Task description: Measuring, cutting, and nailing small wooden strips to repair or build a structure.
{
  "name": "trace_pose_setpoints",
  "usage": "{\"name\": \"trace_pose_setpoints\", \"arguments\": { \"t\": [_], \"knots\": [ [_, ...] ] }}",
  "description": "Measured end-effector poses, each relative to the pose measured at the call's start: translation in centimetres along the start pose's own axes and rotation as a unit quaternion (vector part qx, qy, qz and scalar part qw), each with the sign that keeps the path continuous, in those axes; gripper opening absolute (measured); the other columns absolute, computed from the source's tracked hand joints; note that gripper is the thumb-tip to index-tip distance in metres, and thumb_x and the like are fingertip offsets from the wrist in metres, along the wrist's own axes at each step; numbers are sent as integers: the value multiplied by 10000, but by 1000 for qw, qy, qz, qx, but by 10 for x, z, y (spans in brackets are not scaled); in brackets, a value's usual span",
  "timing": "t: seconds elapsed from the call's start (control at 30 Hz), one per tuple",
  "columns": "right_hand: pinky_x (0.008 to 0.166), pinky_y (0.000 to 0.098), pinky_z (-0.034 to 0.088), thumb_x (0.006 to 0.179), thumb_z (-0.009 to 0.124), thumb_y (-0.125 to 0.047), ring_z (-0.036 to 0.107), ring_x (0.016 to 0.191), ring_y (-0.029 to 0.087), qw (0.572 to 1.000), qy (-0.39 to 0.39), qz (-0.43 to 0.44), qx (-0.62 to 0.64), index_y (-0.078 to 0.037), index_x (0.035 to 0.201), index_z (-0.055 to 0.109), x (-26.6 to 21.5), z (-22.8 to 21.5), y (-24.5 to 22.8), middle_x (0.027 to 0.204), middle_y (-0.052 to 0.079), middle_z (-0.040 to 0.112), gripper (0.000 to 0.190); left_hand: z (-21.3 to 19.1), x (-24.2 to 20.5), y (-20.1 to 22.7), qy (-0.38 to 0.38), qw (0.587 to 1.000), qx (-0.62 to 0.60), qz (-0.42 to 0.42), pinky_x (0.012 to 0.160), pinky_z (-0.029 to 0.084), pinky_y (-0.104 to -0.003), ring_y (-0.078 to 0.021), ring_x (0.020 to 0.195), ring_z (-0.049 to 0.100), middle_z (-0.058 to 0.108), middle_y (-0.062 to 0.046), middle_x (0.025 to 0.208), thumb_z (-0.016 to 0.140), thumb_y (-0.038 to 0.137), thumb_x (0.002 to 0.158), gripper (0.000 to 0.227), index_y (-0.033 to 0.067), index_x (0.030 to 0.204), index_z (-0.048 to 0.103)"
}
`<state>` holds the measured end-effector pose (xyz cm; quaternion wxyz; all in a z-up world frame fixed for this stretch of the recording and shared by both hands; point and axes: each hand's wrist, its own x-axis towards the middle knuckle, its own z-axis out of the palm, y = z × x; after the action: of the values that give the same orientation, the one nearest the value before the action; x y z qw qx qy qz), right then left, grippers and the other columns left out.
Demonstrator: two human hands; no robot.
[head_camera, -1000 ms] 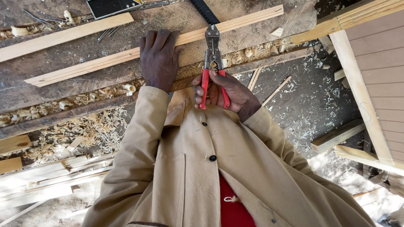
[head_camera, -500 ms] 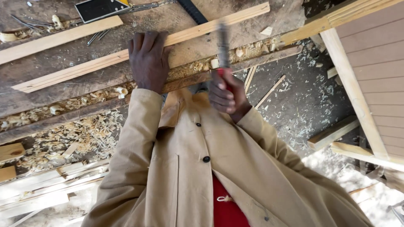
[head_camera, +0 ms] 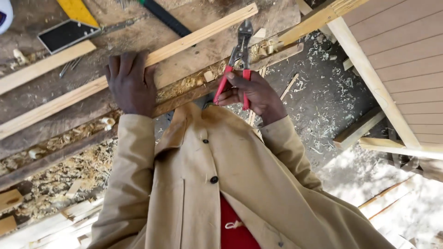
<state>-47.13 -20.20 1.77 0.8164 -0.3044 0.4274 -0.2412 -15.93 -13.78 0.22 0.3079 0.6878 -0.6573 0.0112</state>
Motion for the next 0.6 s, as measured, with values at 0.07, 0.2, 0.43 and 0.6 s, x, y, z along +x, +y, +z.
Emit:
{"name": "trace_pose_setpoints", "arguments": {
  "t": [0.07, 0.2, 0.43, 0.6],
  "knots": [
    [889, 467, 655, 983, 699, -318, 778, 930, 321, 998, -42, 31, 27, 64, 1167, 653, 13, -3, -1, 1017, 223, 755, 427, -1, -5, -5, 8, 1000, -7, -2, 1004, 435, -457, -301, 1116, 555, 661, -56, 1187, 718, 290, 1043, 296, 74, 1245, 738],
    [903, 477, 656, 992, 710, -318, 771, 948, 319, 998, -51, 28, 26, 71, 1161, 650, 19, -8, -8, 1032, 224, 745, 428, 1, -2, -4, 8, 1000, -4, -12, 1034, 439, -448, -284, 1111, 557, 669, -36, 1191, 702, 289, 1062, 283, 83, 1251, 745],
    [902, 476, 657, 974, 724, -346, 769, 955, 300, 998, -50, 15, 26, 69, 1154, 655, 26, -11, -22, 1028, 204, 747, 458, -3, -4, -1, 6, 1000, -2, -16, 1039, 440, -447, -282, 1118, 557, 662, -38, 1191, 732, 324, 1079, 305, 76, 1256, 743],
    [916, 482, 642, 1002, 733, -354, 755, 947, 302, 998, -52, 4, 25, 88, 1172, 652, 31, -23, -16, 1032, 210, 737, 480, -3, -2, 0, 2, 1000, 5, -22, 1028, 442, -446, -282, 1123, 558, 658, -42, 1190, 719, 320, 1080, 303, 73, 1253, 744]
  ]
}}
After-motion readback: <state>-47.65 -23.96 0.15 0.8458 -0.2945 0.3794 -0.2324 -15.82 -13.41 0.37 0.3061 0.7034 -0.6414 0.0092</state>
